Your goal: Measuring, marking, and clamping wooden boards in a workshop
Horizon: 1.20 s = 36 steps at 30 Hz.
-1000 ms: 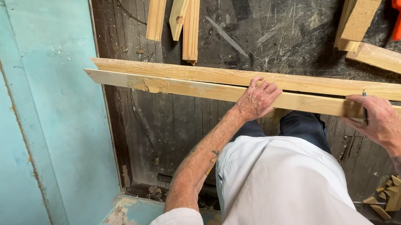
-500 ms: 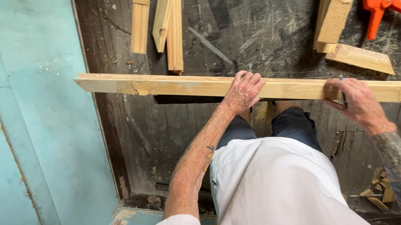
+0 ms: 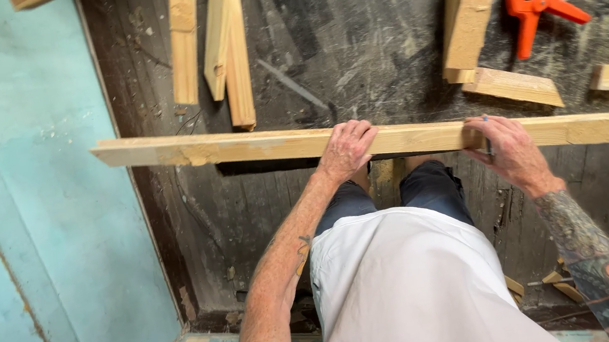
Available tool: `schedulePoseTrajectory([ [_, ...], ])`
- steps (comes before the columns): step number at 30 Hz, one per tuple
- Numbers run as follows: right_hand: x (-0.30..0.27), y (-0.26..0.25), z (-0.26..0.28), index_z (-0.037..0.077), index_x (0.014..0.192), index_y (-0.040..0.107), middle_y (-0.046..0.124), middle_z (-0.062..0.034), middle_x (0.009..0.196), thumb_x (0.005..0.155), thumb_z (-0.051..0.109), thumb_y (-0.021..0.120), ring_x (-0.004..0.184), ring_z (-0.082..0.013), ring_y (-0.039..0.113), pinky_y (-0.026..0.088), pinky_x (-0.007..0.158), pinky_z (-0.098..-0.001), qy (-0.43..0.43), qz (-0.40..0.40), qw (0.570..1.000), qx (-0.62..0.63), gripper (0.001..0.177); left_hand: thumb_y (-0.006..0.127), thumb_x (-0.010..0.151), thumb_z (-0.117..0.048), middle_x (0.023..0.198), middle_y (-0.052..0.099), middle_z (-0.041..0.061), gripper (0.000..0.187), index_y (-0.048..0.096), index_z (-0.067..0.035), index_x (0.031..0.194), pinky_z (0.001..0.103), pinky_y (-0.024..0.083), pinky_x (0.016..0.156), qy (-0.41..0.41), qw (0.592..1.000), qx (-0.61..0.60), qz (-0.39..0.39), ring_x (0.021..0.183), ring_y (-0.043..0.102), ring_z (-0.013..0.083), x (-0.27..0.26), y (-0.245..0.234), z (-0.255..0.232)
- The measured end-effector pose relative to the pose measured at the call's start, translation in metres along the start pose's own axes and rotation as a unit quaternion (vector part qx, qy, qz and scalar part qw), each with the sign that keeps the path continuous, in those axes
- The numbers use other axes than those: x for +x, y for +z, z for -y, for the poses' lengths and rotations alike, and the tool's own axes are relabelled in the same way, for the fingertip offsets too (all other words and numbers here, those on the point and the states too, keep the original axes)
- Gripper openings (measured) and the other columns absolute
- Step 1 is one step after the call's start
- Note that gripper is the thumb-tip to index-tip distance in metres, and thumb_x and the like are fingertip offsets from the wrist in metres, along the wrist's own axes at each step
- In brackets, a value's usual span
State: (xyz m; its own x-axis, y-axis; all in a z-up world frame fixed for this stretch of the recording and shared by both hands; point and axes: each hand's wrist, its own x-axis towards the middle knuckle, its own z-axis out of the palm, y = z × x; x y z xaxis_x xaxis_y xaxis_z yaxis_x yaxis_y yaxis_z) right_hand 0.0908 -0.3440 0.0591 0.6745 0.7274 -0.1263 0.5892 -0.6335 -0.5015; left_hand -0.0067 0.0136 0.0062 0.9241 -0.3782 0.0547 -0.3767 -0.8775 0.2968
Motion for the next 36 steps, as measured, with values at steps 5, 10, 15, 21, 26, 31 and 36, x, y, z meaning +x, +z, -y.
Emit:
schedulePoseTrajectory([
  [5,-0.007,0.016,-0.018,0.017,0.136,0.062,0.067,-0.0052,0.135,0.081,0.03,0.083,0.13,-0.027,0.061,0.049,0.109,-0.0441,0.033,-0.02,0.999,-0.002,0.06,0.088,0.072,-0.03,0.123,0.057,0.005,0.064,0.061,-0.014,0.128,0.042,0.043,0.103,-0.001,0.995,-0.095,0.024,0.126,0.05,0.0266,0.002,0.005,0.002],
  [10,-0.007,0.011,-0.018,0.015,0.139,0.059,0.067,-0.0077,0.133,0.077,0.026,0.084,0.131,-0.0288,0.059,0.046,0.111,-0.0469,0.041,-0.009,0.999,0.017,0.068,0.083,0.079,-0.029,0.122,0.062,0.005,0.055,0.064,-0.013,0.129,0.042,0.047,0.096,-0.011,0.995,-0.089,0.053,0.119,0.057,0.0258,0.01,-0.005,0.002],
  [15,-0.006,0.008,-0.025,0.013,0.135,0.06,0.07,-0.0091,0.126,0.08,0.012,0.078,0.126,-0.0298,0.062,0.045,0.11,-0.0463,0.042,-0.011,0.999,0.021,0.058,0.086,0.074,-0.03,0.118,0.061,0.002,0.06,0.064,-0.016,0.129,0.04,0.048,0.093,-0.026,0.993,-0.088,0.076,0.115,0.058,0.0237,0.02,-0.009,0.0],
  [21,-0.01,0.021,-0.033,0.016,0.132,0.061,0.073,-0.0046,0.115,0.071,0.005,0.084,0.119,-0.0244,0.065,0.048,0.108,-0.0428,0.03,-0.03,0.999,-0.027,0.065,0.089,0.067,-0.035,0.107,0.056,-0.001,0.069,0.06,-0.02,0.127,0.039,0.045,0.088,-0.015,0.996,-0.001,0.084,0.102,0.057,0.0203,0.012,0.003,0.002],
  [26,-0.011,0.012,-0.029,0.017,0.129,0.065,0.076,-0.006,0.114,0.086,0.009,0.077,0.118,-0.0227,0.066,0.047,0.107,-0.0415,0.051,-0.001,0.998,-0.025,0.045,0.09,0.067,-0.035,0.104,0.055,-0.002,0.066,0.062,-0.02,0.125,0.037,0.043,0.083,-0.02,0.995,0.016,0.092,0.098,0.056,0.0194,0.011,0.01,0.006],
  [31,-0.01,0.032,-0.037,0.017,0.125,0.064,0.074,-0.0049,0.115,0.088,0.021,0.074,0.119,-0.0233,0.064,0.048,0.105,-0.0431,0.025,-0.05,0.998,-0.026,0.038,0.091,0.064,-0.037,0.105,0.055,-0.002,0.068,0.062,-0.021,0.124,0.037,0.045,0.084,-0.028,0.994,0.021,0.1,0.1,0.057,0.0198,0.012,0.003,0.007],
  [36,-0.011,0.045,-0.039,0.017,0.126,0.063,0.072,-0.0055,0.11,0.085,0.016,0.074,0.117,-0.023,0.064,0.048,0.104,-0.0417,0.025,-0.06,0.997,-0.046,0.042,0.091,0.065,-0.034,0.106,0.056,-0.002,0.069,0.062,-0.021,0.126,0.037,0.044,0.084,-0.032,0.994,0.023,0.107,0.101,0.058,0.0195,0.013,-0.002,0.003],
])
